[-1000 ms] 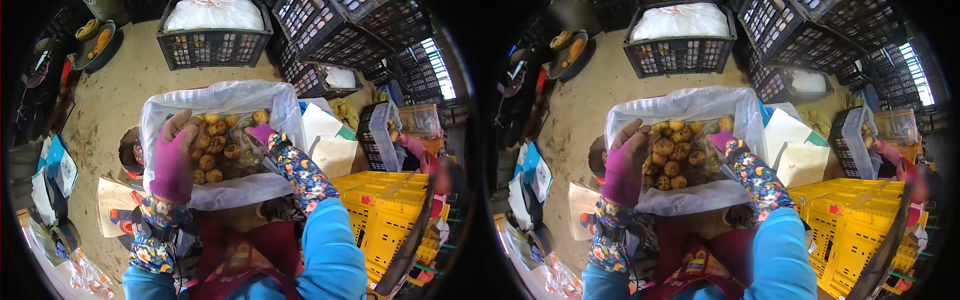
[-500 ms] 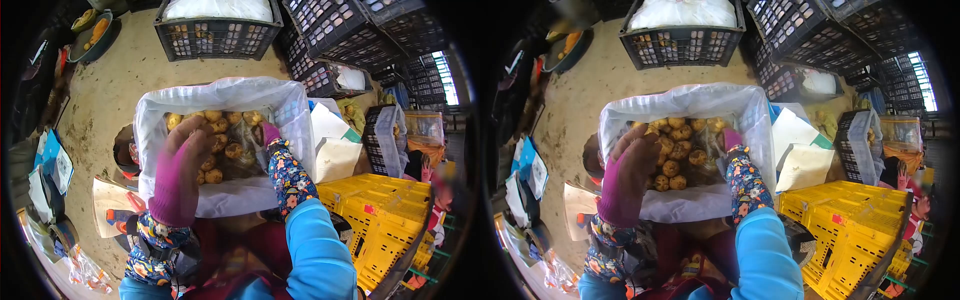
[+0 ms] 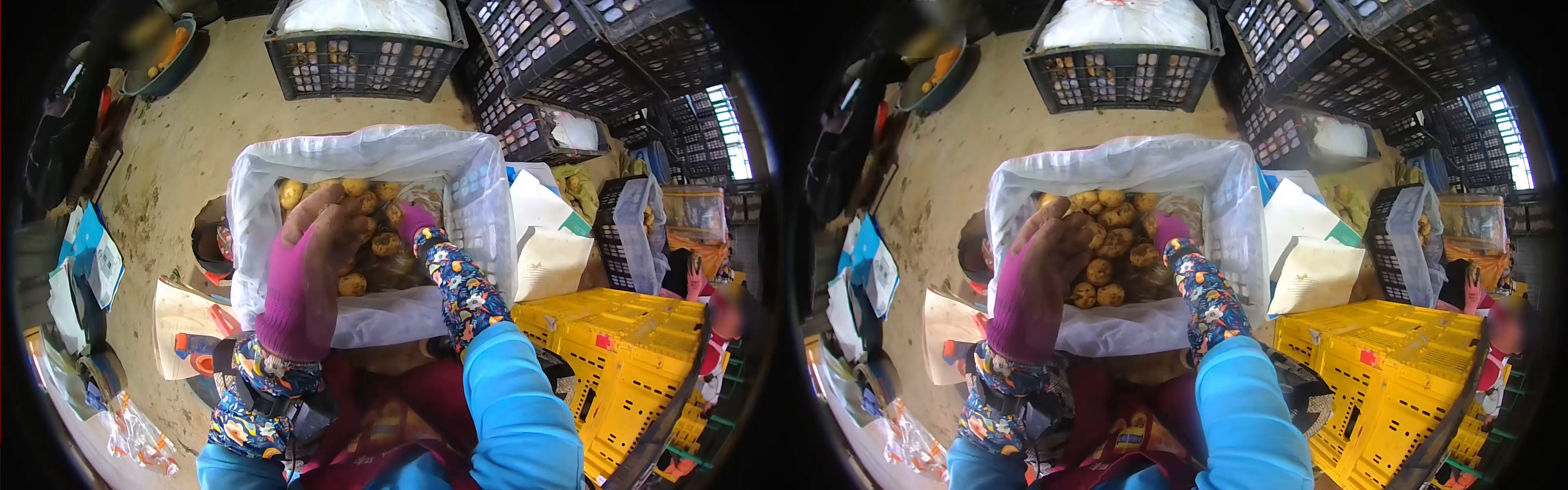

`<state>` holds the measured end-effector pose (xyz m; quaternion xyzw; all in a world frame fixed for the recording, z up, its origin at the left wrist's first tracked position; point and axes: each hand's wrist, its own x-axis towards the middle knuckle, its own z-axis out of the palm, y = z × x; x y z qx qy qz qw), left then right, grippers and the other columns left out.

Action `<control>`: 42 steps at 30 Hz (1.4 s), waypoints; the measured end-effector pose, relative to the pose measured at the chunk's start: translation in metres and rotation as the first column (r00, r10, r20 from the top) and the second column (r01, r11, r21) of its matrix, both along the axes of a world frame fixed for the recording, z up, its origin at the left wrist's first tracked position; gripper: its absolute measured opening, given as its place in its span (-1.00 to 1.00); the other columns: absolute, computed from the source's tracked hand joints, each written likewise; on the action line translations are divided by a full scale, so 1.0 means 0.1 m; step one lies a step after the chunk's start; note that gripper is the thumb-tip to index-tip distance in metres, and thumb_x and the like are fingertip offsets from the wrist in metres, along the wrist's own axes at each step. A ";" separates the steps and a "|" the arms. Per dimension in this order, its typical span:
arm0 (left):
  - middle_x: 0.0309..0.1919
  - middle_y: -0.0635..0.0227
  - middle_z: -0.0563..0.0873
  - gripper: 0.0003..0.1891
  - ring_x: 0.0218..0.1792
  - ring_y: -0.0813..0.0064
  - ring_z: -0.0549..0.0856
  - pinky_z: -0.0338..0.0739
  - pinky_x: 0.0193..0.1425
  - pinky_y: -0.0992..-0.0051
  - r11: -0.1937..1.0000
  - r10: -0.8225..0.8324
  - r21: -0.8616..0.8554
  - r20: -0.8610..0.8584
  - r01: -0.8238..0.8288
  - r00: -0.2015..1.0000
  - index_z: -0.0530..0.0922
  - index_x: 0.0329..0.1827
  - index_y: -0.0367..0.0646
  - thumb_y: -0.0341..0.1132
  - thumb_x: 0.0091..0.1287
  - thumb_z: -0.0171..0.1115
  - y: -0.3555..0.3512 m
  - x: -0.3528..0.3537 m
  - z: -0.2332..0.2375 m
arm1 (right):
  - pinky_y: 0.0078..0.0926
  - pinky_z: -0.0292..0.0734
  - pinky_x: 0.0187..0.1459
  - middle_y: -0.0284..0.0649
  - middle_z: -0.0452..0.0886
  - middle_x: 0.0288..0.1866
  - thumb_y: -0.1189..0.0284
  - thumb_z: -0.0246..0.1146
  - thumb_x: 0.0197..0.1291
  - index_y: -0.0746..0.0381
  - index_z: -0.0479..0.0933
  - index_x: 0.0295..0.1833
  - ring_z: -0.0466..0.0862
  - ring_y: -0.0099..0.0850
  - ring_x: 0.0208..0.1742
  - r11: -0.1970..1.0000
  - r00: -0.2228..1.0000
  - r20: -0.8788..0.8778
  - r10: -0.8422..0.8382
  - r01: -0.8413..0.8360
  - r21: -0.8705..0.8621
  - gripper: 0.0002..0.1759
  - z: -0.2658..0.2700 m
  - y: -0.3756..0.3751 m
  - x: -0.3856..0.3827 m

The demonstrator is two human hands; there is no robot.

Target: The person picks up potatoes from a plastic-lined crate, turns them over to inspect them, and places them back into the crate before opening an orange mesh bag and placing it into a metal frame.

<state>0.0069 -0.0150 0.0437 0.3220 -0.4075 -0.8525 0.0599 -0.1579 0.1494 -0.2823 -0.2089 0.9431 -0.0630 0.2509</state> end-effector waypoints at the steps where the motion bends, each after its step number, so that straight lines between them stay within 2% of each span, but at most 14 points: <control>1: 0.12 0.16 0.61 -0.49 0.12 0.38 0.61 0.46 0.24 0.40 1.000 0.008 0.009 0.012 -0.008 1.000 0.34 0.38 -0.28 -0.18 0.46 0.14 0.00 -0.04 0.01 | -0.08 0.58 0.06 0.06 0.56 0.14 0.36 0.31 0.10 -0.06 0.38 0.35 0.65 0.03 0.08 0.998 0.999 -0.026 0.025 -0.023 0.065 -0.37 -0.10 -0.06 0.06; 9: 0.12 0.18 0.60 -0.56 0.10 0.40 0.60 0.48 0.27 0.37 1.000 -0.024 -0.016 0.057 0.025 0.998 0.38 0.34 -0.23 -0.23 0.47 0.11 -0.01 -0.13 -0.06 | -0.21 0.54 0.14 0.00 0.55 0.13 0.19 0.49 -0.05 0.14 0.31 0.40 0.64 -0.05 0.07 0.913 0.911 0.220 -0.348 0.383 -0.143 -0.13 -0.40 0.04 -0.15; 10: 0.12 0.17 0.60 -0.55 0.10 0.40 0.60 0.48 0.28 0.38 0.999 -0.034 -0.019 0.053 0.035 0.998 0.38 0.34 -0.23 -0.23 0.47 0.11 0.00 -0.11 -0.06 | -0.24 0.54 0.13 -0.02 0.54 0.15 0.20 0.45 0.03 0.19 0.34 0.37 0.63 -0.09 0.07 0.823 0.802 0.481 -0.356 0.512 -0.246 -0.21 -0.29 0.10 -0.15; 13: 0.16 0.20 0.58 -0.54 0.12 0.42 0.59 0.47 0.27 0.39 0.997 -0.059 -0.053 0.087 0.063 0.995 0.37 0.34 -0.24 -0.26 0.44 0.15 0.06 -0.09 -0.09 | -0.34 0.55 0.12 -0.07 0.54 0.20 0.21 0.31 0.24 0.34 0.43 0.28 0.61 -0.22 0.09 0.418 0.286 0.958 0.018 0.868 -0.268 -0.41 0.38 0.18 -0.13; 16: 0.18 0.21 0.53 -0.43 0.09 0.43 0.61 0.49 0.24 0.44 0.960 -0.096 -0.268 -0.040 0.082 0.995 0.33 0.38 -0.28 -0.44 0.31 0.30 0.24 -0.08 -0.35 | -0.36 0.54 0.16 -0.11 0.51 0.22 0.25 0.24 0.31 0.28 0.39 0.31 0.60 -0.28 0.14 0.299 0.224 0.869 0.440 0.876 -0.378 -0.46 1.11 0.22 -0.10; 19: 0.23 0.18 0.49 -0.33 0.14 0.39 0.58 0.51 0.26 0.40 0.897 -0.243 -0.410 -0.151 0.163 0.958 0.29 0.41 -0.29 -0.53 0.21 0.35 0.50 -0.07 -0.50 | -0.36 0.53 0.22 -0.13 0.52 0.21 0.33 0.19 0.33 0.24 0.29 0.36 0.59 -0.31 0.20 0.285 0.311 0.710 0.632 0.758 -0.586 -0.46 2.67 0.23 0.32; 22: 0.21 0.16 0.52 -0.23 0.19 0.34 0.56 0.51 0.27 0.39 0.882 -0.350 -0.410 -0.244 0.230 0.904 0.25 0.45 -0.27 -0.51 0.15 0.42 0.64 -0.04 -0.49 | -0.40 0.56 0.06 -0.18 0.68 -0.05 0.20 0.38 0.16 0.30 0.36 0.31 0.68 -0.33 0.02 0.451 0.805 0.508 0.307 0.347 -0.822 -0.32 3.25 0.43 0.64; 24: 0.28 0.12 0.51 -0.10 0.24 0.26 0.54 0.38 0.37 0.33 0.462 -0.479 -0.881 -0.148 0.104 0.865 0.20 0.49 -0.29 -0.44 0.06 0.48 0.47 -0.13 -1.04 | -0.31 0.55 0.06 -0.04 0.65 0.03 0.00 0.53 -0.13 0.33 0.38 0.30 0.66 -0.19 0.08 0.688 0.993 0.109 -0.050 0.113 -0.717 -0.05 3.25 0.52 0.82; 26: 0.37 0.09 0.42 -0.09 0.36 0.24 0.41 0.21 0.48 0.33 0.520 -0.573 -0.835 -0.186 0.179 0.798 0.22 0.49 -0.30 -0.44 0.02 0.49 0.52 -0.11 -1.07 | -0.15 0.54 0.07 0.12 0.67 -0.07 -0.06 0.47 -0.12 0.35 0.44 0.18 0.66 0.08 0.01 0.771 0.991 -0.011 -0.136 0.099 -0.629 -0.12 3.35 0.60 1.01; 30: 0.33 0.17 0.44 -0.24 0.31 0.35 0.45 0.31 0.40 0.40 0.389 -0.692 -0.892 -0.119 0.229 0.712 0.20 0.50 -0.26 -0.51 0.22 0.31 0.49 -0.03 -1.00 | -0.11 0.58 -0.13 0.08 0.69 -0.29 -0.04 0.35 -0.04 0.31 0.64 -0.25 0.69 0.07 -0.19 0.778 0.951 -0.142 -0.273 0.132 -0.614 -0.43 3.14 0.64 1.14; 32: 0.33 0.19 0.43 -0.27 0.30 0.34 0.46 0.30 0.40 0.39 0.483 -0.718 -0.828 -0.188 0.285 0.670 0.19 0.51 -0.25 -0.51 0.26 0.25 0.58 0.00 -0.84 | -0.08 0.57 -0.25 0.06 0.68 -0.41 0.02 0.31 -0.03 0.27 0.67 -0.46 0.69 0.02 -0.33 0.721 0.917 -0.156 -0.366 0.174 -0.670 -0.54 2.85 0.55 1.05; 38: 0.37 0.10 0.35 -0.27 0.30 0.26 0.45 0.33 0.39 0.29 0.699 -0.669 -0.515 -0.222 0.497 0.710 0.11 0.55 -0.24 -0.31 0.33 0.17 0.45 -0.01 -0.76 | -0.08 0.53 0.10 0.15 0.65 -0.03 -0.01 0.35 0.03 0.28 0.51 0.13 0.64 0.08 0.06 0.514 0.824 0.192 -0.532 0.495 -0.701 -0.31 2.47 0.81 0.69; 41: 0.37 0.10 0.35 -0.24 0.29 0.26 0.45 0.34 0.38 0.28 0.704 -0.622 -0.543 -0.161 0.458 0.766 0.09 0.56 -0.22 -0.30 0.33 0.21 0.26 -0.19 -0.87 | -0.08 0.47 0.21 0.16 0.60 0.10 -0.04 0.36 0.03 0.24 0.33 0.35 0.59 0.06 0.17 0.506 0.603 -0.159 -0.782 0.464 -0.727 -0.14 2.79 0.81 1.00; 42: 0.38 0.10 0.35 -0.22 0.30 0.26 0.44 0.33 0.39 0.27 0.709 -0.602 -0.558 -0.163 0.430 0.782 0.08 0.57 -0.21 -0.29 0.32 0.24 0.24 -0.23 -0.88 | -0.07 0.46 0.20 0.16 0.61 0.08 -0.01 0.38 0.04 0.25 0.41 0.31 0.59 0.06 0.17 0.351 0.763 0.039 -0.646 0.341 -0.872 -0.19 2.76 0.87 0.92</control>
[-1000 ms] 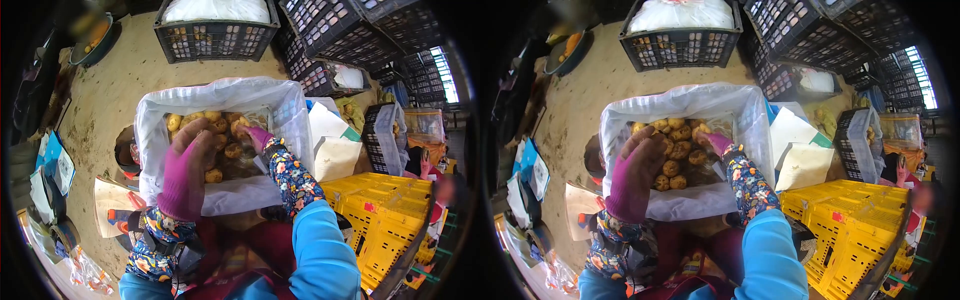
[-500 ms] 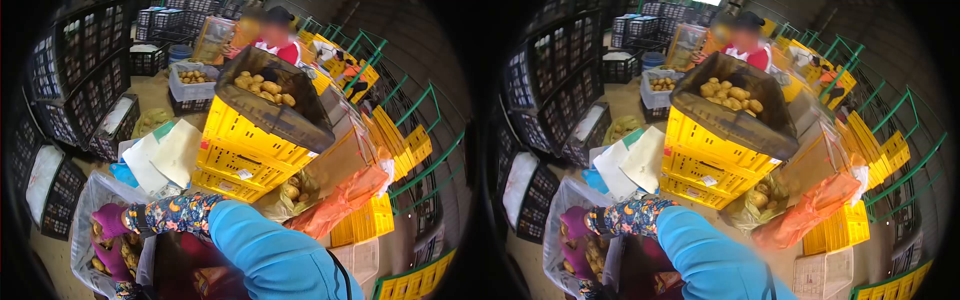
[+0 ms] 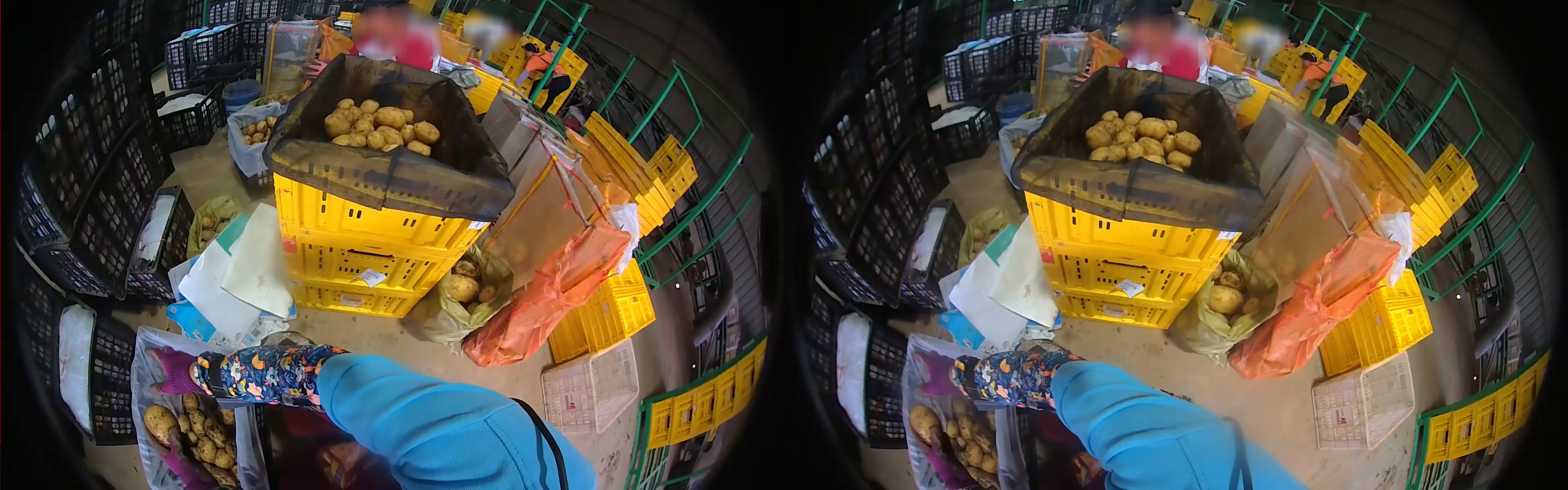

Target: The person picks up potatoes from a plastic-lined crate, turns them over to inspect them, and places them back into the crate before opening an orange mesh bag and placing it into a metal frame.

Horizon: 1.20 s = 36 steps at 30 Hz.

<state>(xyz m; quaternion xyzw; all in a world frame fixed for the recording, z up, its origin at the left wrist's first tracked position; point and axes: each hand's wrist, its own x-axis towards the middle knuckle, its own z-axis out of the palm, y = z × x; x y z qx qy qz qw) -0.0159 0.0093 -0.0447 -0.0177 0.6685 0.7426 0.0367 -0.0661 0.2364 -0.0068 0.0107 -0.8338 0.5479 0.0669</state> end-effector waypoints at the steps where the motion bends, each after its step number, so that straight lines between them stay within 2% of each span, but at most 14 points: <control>1: 0.39 0.11 0.34 -0.20 0.33 0.25 0.42 0.30 0.41 0.26 0.997 -0.016 -0.081 -0.107 0.008 0.994 0.08 0.57 -0.22 -0.28 0.30 0.27 0.00 -0.01 -0.03 | -0.10 0.48 0.16 0.13 0.64 0.03 0.04 0.39 0.05 0.26 0.46 0.26 0.62 0.03 0.12 0.969 0.975 0.017 0.222 -0.222 0.109 -0.26 -0.21 -0.08 -0.16; 7: 0.46 0.08 0.28 -0.12 0.45 0.21 0.29 0.10 0.53 0.22 0.911 -0.182 -0.412 -0.398 0.003 0.899 0.11 0.56 -0.28 -0.18 0.24 0.36 -0.20 -0.29 -0.28 | -0.19 0.52 0.05 0.04 0.69 -0.11 0.18 0.40 0.04 0.26 0.56 0.09 0.67 -0.08 -0.02 0.903 0.913 0.127 0.388 -0.349 -0.252 -0.46 0.08 -0.10 -0.03; 12: 0.47 0.06 0.27 -0.14 0.47 0.20 0.26 0.07 0.54 0.23 0.944 -0.194 -0.320 -0.358 0.075 0.913 0.11 0.55 -0.30 -0.15 0.26 0.32 0.10 -0.21 0.06 | -0.27 0.56 -0.04 -0.03 0.73 -0.22 0.30 0.41 0.04 0.27 0.65 -0.06 0.71 -0.17 -0.13 0.868 0.826 0.358 0.435 -0.279 -0.411 -0.63 0.54 -0.04 0.14; 16: 0.45 0.05 0.28 -0.20 0.45 0.19 0.29 0.13 0.53 0.26 0.958 -0.127 -0.283 -0.248 0.054 0.960 0.10 0.55 -0.30 -0.28 0.28 0.24 0.34 0.13 0.52 | -0.39 0.59 -0.08 -0.16 0.75 -0.29 0.46 0.38 -0.05 0.26 0.69 -0.22 0.73 -0.30 -0.22 0.827 0.910 -0.121 0.395 -0.410 -0.385 -0.78 -0.08 -0.35 -0.16; 17: 0.42 0.04 0.31 -0.23 0.39 0.21 0.38 0.29 0.45 0.31 0.989 -0.126 -0.100 -0.186 0.109 0.974 0.11 0.56 -0.27 -0.37 0.27 0.18 0.48 0.20 0.68 | -0.38 0.59 -0.05 -0.14 0.74 -0.29 0.43 0.39 -0.03 0.28 0.68 -0.23 0.73 -0.30 -0.19 0.850 0.923 0.046 0.382 -0.332 -0.409 -0.78 0.13 -0.25 -0.08; 18: 0.38 0.05 0.36 -0.25 0.30 0.25 0.48 0.45 0.31 0.37 0.997 -0.079 -0.017 -0.057 0.078 0.995 0.12 0.56 -0.23 -0.40 0.27 0.15 0.57 0.30 0.90 | -0.36 0.60 -0.03 -0.14 0.71 -0.19 0.40 0.39 0.00 0.30 0.63 -0.08 0.71 -0.30 -0.13 0.860 0.922 -0.141 0.361 -0.388 -0.331 -0.66 0.04 -0.24 -0.14; 19: 0.35 0.09 0.39 -0.24 0.18 0.31 0.56 0.53 0.20 0.42 0.972 -0.043 0.230 0.009 0.040 0.999 0.13 0.56 -0.20 -0.40 0.26 0.18 0.64 0.34 0.95 | -0.35 0.60 0.03 -0.12 0.65 -0.03 0.38 0.41 0.03 0.31 0.51 0.17 0.68 -0.32 -0.04 0.781 0.909 0.022 0.416 -0.345 -0.520 -0.45 0.15 -0.23 -0.10; 21: 0.34 0.12 0.43 -0.19 0.29 0.36 0.48 0.41 0.36 0.43 0.990 -0.037 -0.133 0.006 0.038 0.999 0.16 0.55 -0.18 -0.40 0.22 0.33 0.35 0.26 0.75 | -0.36 0.52 0.20 -0.07 0.54 0.15 0.35 0.47 0.07 0.32 0.26 0.42 0.59 -0.32 0.17 0.653 0.793 0.143 0.592 -0.368 -0.662 -0.17 0.22 -0.21 -0.13; 25: 0.41 0.23 0.37 -0.08 0.36 0.37 0.43 0.36 0.41 0.42 0.992 -0.068 -0.120 -0.208 0.043 0.976 0.21 0.52 -0.25 -0.37 0.07 0.50 0.17 0.21 0.63 | -0.45 0.56 0.09 -0.13 0.57 0.10 0.32 0.51 0.04 0.31 0.39 0.31 0.61 -0.41 0.05 0.646 0.673 0.139 0.726 -0.600 -0.472 -0.25 0.36 -0.17 -0.17; 27: 0.43 0.22 0.34 -0.09 0.36 0.37 0.42 0.37 0.41 0.42 0.997 -0.055 0.043 -0.102 0.060 0.993 0.20 0.52 -0.26 -0.35 0.09 0.49 0.21 0.23 0.73 | -0.45 0.53 0.13 -0.15 0.55 0.12 0.32 0.51 0.04 0.31 0.40 0.30 0.59 -0.41 0.08 0.688 0.717 0.244 0.653 -0.426 -0.588 -0.27 0.35 -0.20 -0.20; 28: 0.41 0.22 0.36 -0.14 0.37 0.38 0.41 0.37 0.41 0.43 0.998 -0.041 -0.059 -0.151 0.032 0.988 0.21 0.52 -0.26 -0.37 0.14 0.43 0.19 0.21 0.69 | -0.45 0.51 0.15 -0.15 0.55 0.12 0.32 0.51 0.04 0.31 0.40 0.29 0.58 -0.42 0.10 0.707 0.734 0.304 0.607 -0.325 -0.628 -0.28 0.35 -0.21 -0.22; 31: 0.32 0.17 0.44 -0.30 0.37 0.39 0.41 0.29 0.45 0.41 0.999 0.036 -0.029 -0.153 -0.041 0.988 0.30 0.47 -0.26 -0.34 0.28 0.38 0.17 0.22 0.72 | -0.40 0.42 0.28 -0.10 0.48 0.25 0.33 0.52 0.03 0.32 0.36 0.35 0.50 -0.36 0.25 0.712 0.802 0.163 0.575 -0.391 -0.583 -0.21 0.34 -0.30 -0.15; 32: 0.31 0.18 0.46 -0.32 0.36 0.40 0.42 0.31 0.43 0.41 0.996 0.046 -0.066 -0.172 -0.058 0.984 0.30 0.48 -0.25 -0.32 0.31 0.34 0.15 0.22 0.69 | -0.37 0.29 0.40 -0.08 0.37 0.39 0.34 0.55 -0.02 0.32 0.26 0.43 0.39 -0.31 0.40 0.674 0.751 -0.009 0.660 -0.598 -0.434 -0.08 0.29 -0.32 -0.14; 36: 0.28 0.18 0.52 -0.44 0.30 0.38 0.48 0.37 0.36 0.39 0.997 0.062 -0.042 -0.181 -0.070 0.982 0.33 0.45 -0.24 -0.25 0.43 0.20 0.05 0.20 0.53 | -0.40 0.22 0.44 -0.14 0.35 0.42 0.39 0.62 -0.17 0.30 0.16 0.49 0.34 -0.33 0.44 0.683 0.703 -0.085 0.706 -0.708 -0.181 0.10 0.22 -0.45 -0.02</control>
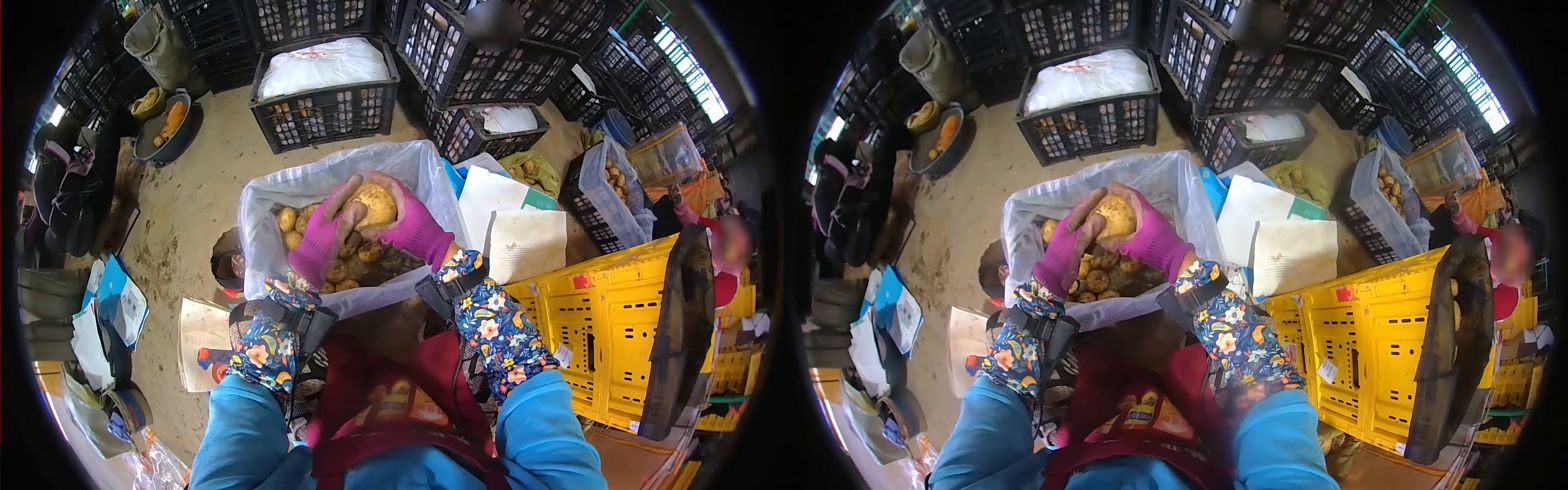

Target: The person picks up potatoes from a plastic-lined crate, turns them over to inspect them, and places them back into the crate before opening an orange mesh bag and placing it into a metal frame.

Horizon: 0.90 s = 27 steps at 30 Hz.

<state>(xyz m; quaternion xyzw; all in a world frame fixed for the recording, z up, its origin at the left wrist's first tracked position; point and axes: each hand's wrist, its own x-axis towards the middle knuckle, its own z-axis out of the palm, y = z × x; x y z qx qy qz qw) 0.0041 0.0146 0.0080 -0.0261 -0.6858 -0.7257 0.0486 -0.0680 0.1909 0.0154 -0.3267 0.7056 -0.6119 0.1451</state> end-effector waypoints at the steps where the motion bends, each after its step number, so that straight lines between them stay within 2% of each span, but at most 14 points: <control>1: 0.27 0.18 0.54 -0.47 0.29 0.37 0.50 0.39 0.34 0.39 0.999 -0.010 0.050 0.011 0.009 1.000 0.35 0.44 -0.24 -0.24 0.46 0.16 -0.02 0.02 -0.02 | -0.40 0.23 0.44 -0.15 0.36 0.40 0.39 0.62 -0.18 0.30 0.17 0.48 0.35 -0.34 0.43 1.000 1.000 0.018 0.013 -0.013 -0.026 0.10 -0.01 -0.02 0.01; 4: 0.13 0.07 0.63 -0.52 0.11 0.34 0.61 0.43 0.29 0.40 0.874 0.112 -0.469 -0.067 -0.131 0.991 0.39 0.37 -0.30 -0.29 0.44 0.11 -0.09 0.02 0.04 | -0.42 0.30 0.38 -0.17 0.39 0.35 0.42 0.62 -0.18 0.29 0.20 0.46 0.40 -0.38 0.37 0.993 0.994 0.101 0.031 -0.020 -0.113 0.07 -0.04 -0.07 0.03; 7: 0.01 0.04 0.69 -0.64 0.04 0.24 0.68 0.49 0.19 0.40 0.790 0.232 -0.488 -0.322 -0.371 0.918 0.56 0.13 -0.27 -0.20 0.56 -0.08 -0.03 -0.05 -0.13 | -0.48 0.44 0.26 -0.19 0.44 0.27 0.44 0.62 -0.16 0.28 0.22 0.45 0.50 -0.43 0.24 0.981 0.959 0.282 0.006 0.050 -0.190 0.03 -0.07 -0.15 0.10; 10: -0.02 0.00 0.69 -0.63 0.00 0.19 0.69 0.51 0.16 0.41 0.852 0.348 -0.316 -0.254 -0.418 0.902 0.59 0.08 -0.28 -0.20 0.55 -0.10 0.04 -0.04 -0.28 | -0.55 0.53 0.14 -0.20 0.48 0.22 0.46 0.62 -0.14 0.27 0.22 0.44 0.57 -0.47 0.13 0.972 0.867 0.498 -0.006 0.122 -0.200 0.01 0.03 -0.18 0.18; 12: 0.02 0.03 0.69 -0.66 0.04 0.24 0.68 0.51 0.17 0.41 0.787 0.358 -0.467 -0.185 -0.402 0.915 0.59 0.10 -0.29 -0.24 0.53 -0.02 -0.11 -0.04 -0.34 | -0.58 0.56 0.09 -0.21 0.49 0.19 0.47 0.61 -0.13 0.27 0.22 0.44 0.59 -0.49 0.08 0.972 0.774 0.633 0.000 0.148 -0.181 0.00 0.14 -0.15 0.21; 13: 0.03 0.05 0.68 -0.67 0.04 0.27 0.68 0.51 0.17 0.42 0.804 0.348 -0.457 -0.155 -0.380 0.925 0.58 0.12 -0.30 -0.25 0.51 0.02 -0.13 -0.04 -0.34 | -0.56 0.55 0.10 -0.20 0.49 0.20 0.46 0.61 -0.12 0.26 0.21 0.45 0.59 -0.48 0.09 0.970 0.809 0.587 -0.005 0.146 -0.193 0.01 0.12 -0.15 0.21; 18: 0.12 0.13 0.64 -0.55 0.10 0.39 0.63 0.49 0.21 0.45 0.973 0.218 -0.093 0.045 -0.214 0.975 0.47 0.28 -0.34 -0.29 0.40 0.20 -0.01 0.08 0.03 | -0.46 0.55 0.16 -0.14 0.48 0.23 0.46 0.61 -0.13 0.27 0.14 0.48 0.55 -0.40 0.18 0.953 0.941 0.303 -0.152 0.220 -0.207 0.06 -0.08 -0.20 0.17; 19: 0.15 0.13 0.62 -0.50 0.12 0.39 0.61 0.47 0.24 0.45 0.986 0.166 -0.007 0.106 -0.166 0.980 0.43 0.32 -0.36 -0.28 0.39 0.22 0.03 0.07 0.05 | -0.43 0.53 0.19 -0.11 0.47 0.23 0.45 0.61 -0.15 0.28 0.13 0.48 0.54 -0.37 0.21 0.966 0.951 0.295 -0.091 0.157 -0.206 0.09 -0.08 -0.22 0.19; 20: 0.18 0.13 0.60 -0.48 0.17 0.37 0.58 0.44 0.28 0.45 0.987 0.158 -0.055 0.113 -0.153 0.981 0.41 0.34 -0.38 -0.30 0.36 0.21 0.02 0.08 0.09 | -0.39 0.51 0.22 -0.09 0.47 0.24 0.43 0.62 -0.18 0.29 0.11 0.48 0.52 -0.34 0.24 0.973 0.959 0.277 -0.065 0.123 -0.196 0.12 -0.06 -0.16 0.19; 21: 0.05 0.18 0.65 -0.50 -0.05 0.48 0.64 0.53 0.10 0.48 0.990 0.144 -0.024 0.146 -0.142 0.979 0.42 0.34 -0.34 -0.29 0.38 0.18 0.06 0.10 0.20 | -0.34 0.47 0.27 -0.05 0.47 0.24 0.41 0.61 -0.25 0.31 0.11 0.48 0.51 -0.29 0.26 0.986 0.976 0.199 -0.085 0.111 -0.123 0.15 -0.04 -0.13 0.17; 22: 0.05 0.19 0.65 -0.51 -0.10 0.50 0.64 0.56 0.01 0.50 0.996 0.057 0.069 0.105 -0.064 0.993 0.41 0.35 -0.33 -0.30 0.39 0.09 0.09 0.13 0.31 | -0.33 0.43 0.30 -0.04 0.49 0.23 0.41 0.58 -0.26 0.30 0.15 0.46 0.51 -0.27 0.26 0.980 0.991 0.056 -0.121 0.128 -0.150 0.11 -0.10 -0.14 0.14; 23: 0.07 0.17 0.65 -0.51 -0.04 0.47 0.66 0.59 -0.01 0.53 0.999 0.046 0.022 0.127 -0.049 0.991 0.39 0.36 -0.34 -0.32 0.39 0.03 0.03 0.09 0.19 | -0.33 0.44 0.29 -0.04 0.52 0.19 0.45 0.56 -0.27 0.31 0.18 0.43 0.52 -0.25 0.25 0.975 0.980 -0.060 -0.188 0.179 -0.129 0.07 -0.06 -0.12 0.14; 24: 0.11 0.14 0.64 -0.50 0.03 0.42 0.68 0.60 0.02 0.54 0.951 -0.009 0.308 0.060 -0.009 0.998 0.38 0.36 -0.36 -0.34 0.38 0.01 0.22 0.14 0.38 | -0.33 0.43 0.29 -0.04 0.52 0.18 0.45 0.56 -0.27 0.29 0.21 0.41 0.53 -0.25 0.24 0.970 0.981 0.006 -0.193 0.192 -0.149 0.04 0.03 -0.09 0.15; 27: 0.10 0.07 0.62 -0.59 0.06 0.31 0.68 0.61 0.10 0.43 0.944 0.069 0.304 0.202 -0.130 0.977 0.38 0.32 -0.35 -0.36 0.48 0.00 -0.13 -0.16 -0.30 | -0.38 0.47 0.24 -0.17 0.49 0.17 0.44 0.54 -0.12 0.22 0.20 0.43 0.52 -0.36 0.20 0.880 0.882 0.421 -0.210 0.359 -0.311 -0.03 0.35 0.05 0.20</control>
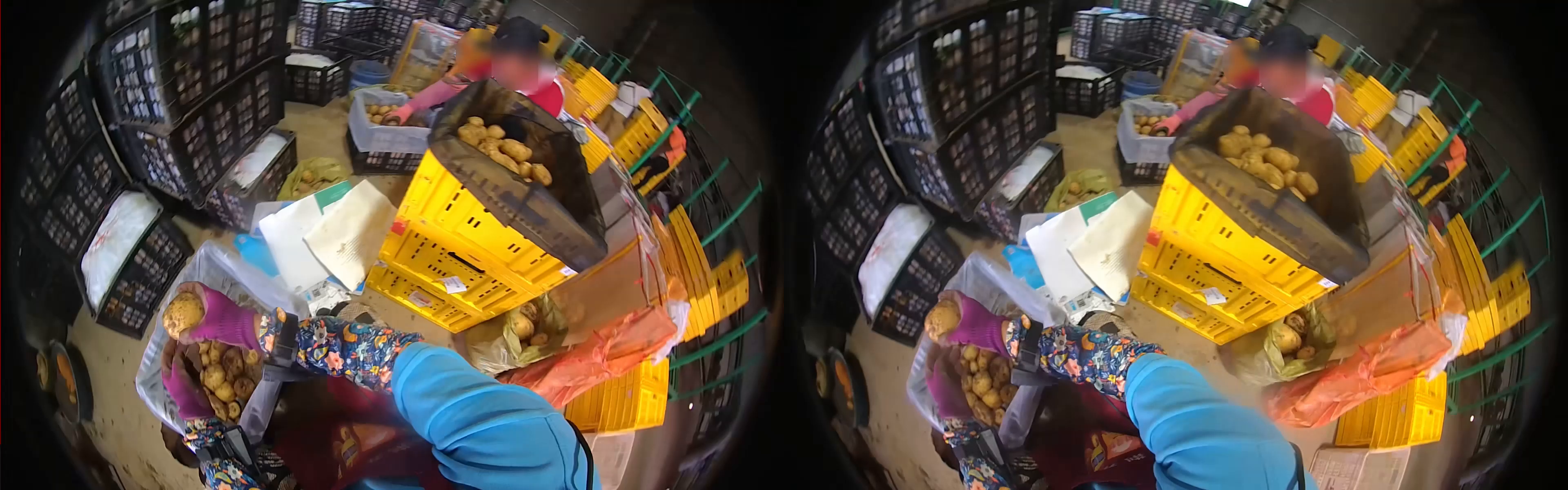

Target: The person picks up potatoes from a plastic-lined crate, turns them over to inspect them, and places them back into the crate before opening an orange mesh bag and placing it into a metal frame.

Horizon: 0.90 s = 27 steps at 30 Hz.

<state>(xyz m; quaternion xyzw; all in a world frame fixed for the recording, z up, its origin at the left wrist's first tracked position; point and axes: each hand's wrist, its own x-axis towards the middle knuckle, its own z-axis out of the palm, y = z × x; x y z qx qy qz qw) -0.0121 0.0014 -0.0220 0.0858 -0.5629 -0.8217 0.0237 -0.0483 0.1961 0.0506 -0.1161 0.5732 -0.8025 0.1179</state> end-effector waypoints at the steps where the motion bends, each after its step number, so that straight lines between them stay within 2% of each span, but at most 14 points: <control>1: 0.09 0.05 0.63 -0.61 0.05 0.29 0.68 0.62 0.11 0.41 0.999 -0.048 0.010 0.065 0.047 0.997 0.39 0.31 -0.33 -0.36 0.49 0.00 -0.12 -0.01 -0.11 | -0.37 0.49 0.21 -0.18 0.48 0.18 0.43 0.54 -0.10 0.20 0.20 0.43 0.52 -0.38 0.20 0.994 0.997 0.046 -0.055 0.059 -0.089 -0.04 0.32 0.23 0.06; 3: 0.08 0.04 0.63 -0.59 -0.03 0.29 0.68 0.62 0.09 0.39 0.996 -0.035 -0.083 0.082 0.042 0.996 0.40 0.31 -0.32 -0.28 0.51 0.03 -0.08 -0.01 -0.09 | -0.36 0.53 0.16 -0.21 0.47 0.20 0.42 0.54 -0.07 0.16 0.21 0.42 0.53 -0.44 0.18 0.953 0.985 0.151 -0.087 0.127 -0.276 -0.07 0.95 0.87 0.38; 6: 0.08 0.05 0.64 -0.46 -0.07 0.28 0.68 0.59 0.10 0.35 0.995 -0.047 -0.083 0.172 0.061 0.984 0.41 0.33 -0.33 -0.03 0.52 -0.01 -0.03 0.05 -0.07 | -0.52 0.68 -0.09 -0.21 0.50 0.15 0.37 0.44 0.12 0.14 0.20 0.43 0.62 -0.37 0.08 0.833 0.941 -0.083 -0.329 0.248 -0.496 -0.20 1.42 1.91 0.56; 8: 0.11 0.04 0.62 -0.34 -0.02 0.25 0.66 0.55 0.15 0.32 0.983 -0.136 -0.095 0.191 0.156 0.972 0.39 0.36 -0.32 0.13 0.51 -0.07 -0.14 -0.03 -0.16 | -0.36 0.59 0.20 -0.14 0.53 0.19 0.32 0.36 0.27 0.20 0.36 0.31 0.59 -0.27 0.19 0.627 0.841 -0.145 -0.521 0.263 -0.733 -0.44 1.64 2.65 0.62; 11: 0.27 0.04 0.50 -0.18 0.22 0.20 0.52 0.41 0.29 0.28 0.974 -0.187 -0.094 0.195 0.208 0.963 0.34 0.42 -0.29 0.33 0.45 -0.15 -0.17 0.03 -0.11 | -0.28 0.54 0.26 -0.15 0.66 -0.03 0.24 0.36 0.27 0.27 0.56 0.01 0.63 -0.24 0.14 0.442 0.723 -0.129 -0.679 0.262 -0.858 -0.64 1.83 3.65 0.75; 12: 0.37 0.07 0.42 -0.15 0.35 0.19 0.42 0.32 0.38 0.27 0.990 -0.131 -0.024 0.209 0.139 0.969 0.33 0.44 -0.25 0.36 0.43 -0.16 0.00 0.15 0.15 | -0.10 0.49 0.30 -0.04 0.60 0.17 0.24 0.36 0.25 0.28 0.41 0.27 0.58 -0.09 0.25 0.363 0.860 0.032 -0.510 0.249 -0.898 -0.43 1.82 3.97 0.77; 15: 0.32 0.21 0.51 -0.42 0.34 0.30 0.46 0.31 0.41 0.30 0.998 0.043 0.024 0.289 -0.052 0.956 0.40 0.41 -0.10 0.10 0.51 0.01 -0.04 0.19 0.25 | -0.17 0.50 0.29 -0.05 0.48 0.33 0.34 0.25 0.34 0.25 0.30 0.41 0.44 -0.20 0.40 0.513 0.726 0.038 -0.687 0.521 -0.682 -0.42 1.56 3.73 0.55; 16: 0.27 0.26 0.54 -0.48 0.30 0.33 0.49 0.34 0.38 0.28 0.989 0.092 0.086 0.286 -0.121 0.954 0.43 0.38 -0.10 0.03 0.51 0.05 -0.08 0.24 0.32 | -0.21 0.46 0.33 -0.05 0.41 0.40 0.31 0.19 0.38 0.25 0.23 0.47 0.44 -0.21 0.40 0.721 0.804 -0.121 -0.583 0.443 -0.532 -0.38 1.39 3.50 0.46; 17: 0.22 0.29 0.57 -0.51 0.26 0.32 0.52 0.40 0.32 0.27 0.982 0.112 0.127 0.217 -0.142 0.970 0.47 0.32 -0.09 0.02 0.49 0.09 -0.19 0.23 0.24 | -0.25 0.45 0.33 -0.06 0.41 0.40 0.25 0.15 0.41 0.25 0.21 0.48 0.46 -0.22 0.38 0.835 0.906 -0.083 -0.415 0.344 -0.429 -0.38 1.22 3.24 0.33; 20: 0.25 0.19 0.54 -0.47 0.25 0.26 0.53 0.42 0.27 0.26 0.964 0.219 0.105 0.209 -0.245 0.953 0.44 0.33 -0.11 0.06 0.47 0.08 -0.31 0.26 0.49 | -0.35 0.40 0.33 -0.09 0.47 0.33 0.12 0.02 0.47 0.25 0.22 0.47 0.52 -0.28 0.29 1.000 0.992 0.122 0.010 -0.008 -0.017 -0.38 0.77 2.18 -0.05; 22: 0.32 0.14 0.48 -0.44 0.29 0.22 0.51 0.40 0.30 0.31 0.960 0.231 0.144 0.075 -0.240 0.970 0.37 0.38 -0.14 0.07 0.50 0.01 -0.46 0.28 0.37 | -0.43 0.44 0.26 -0.14 0.54 0.21 0.13 0.11 0.43 0.25 0.26 0.44 0.57 -0.37 0.20 0.845 0.946 0.134 0.296 -0.324 0.426 -0.38 0.61 1.31 -0.14; 24: 0.34 0.10 0.46 -0.43 0.31 0.21 0.50 0.39 0.32 0.32 0.949 0.246 0.182 0.087 -0.259 0.965 0.33 0.40 -0.18 0.05 0.51 -0.02 -0.52 0.28 0.39 | -0.44 0.51 0.15 -0.11 0.59 0.16 0.14 0.25 0.31 0.29 0.37 0.37 0.62 -0.31 0.14 0.583 0.777 0.137 0.615 -0.564 0.585 -0.37 -0.03 0.66 -0.39; 26: 0.35 0.08 0.44 -0.44 0.32 0.20 0.49 0.39 0.34 0.33 0.933 0.277 0.212 0.097 -0.292 0.956 0.32 0.40 -0.21 0.02 0.52 -0.04 -0.54 0.27 0.45 | -0.37 0.52 0.15 -0.03 0.62 0.14 0.09 0.31 0.21 0.28 0.43 0.32 0.63 -0.24 0.16 0.095 0.583 0.325 0.745 -0.574 0.813 -0.32 -0.63 -0.02 -0.60; 27: 0.35 0.08 0.44 -0.44 0.32 0.21 0.48 0.39 0.34 0.32 0.921 0.304 0.223 0.101 -0.319 0.947 0.31 0.40 -0.23 0.00 0.53 -0.04 -0.52 0.27 0.49 | -0.40 0.59 0.00 -0.02 0.63 0.11 0.17 0.32 0.20 0.28 0.41 0.34 0.69 -0.24 0.00 0.057 0.556 0.247 0.794 -0.472 0.880 -0.35 -1.23 -0.22 -0.73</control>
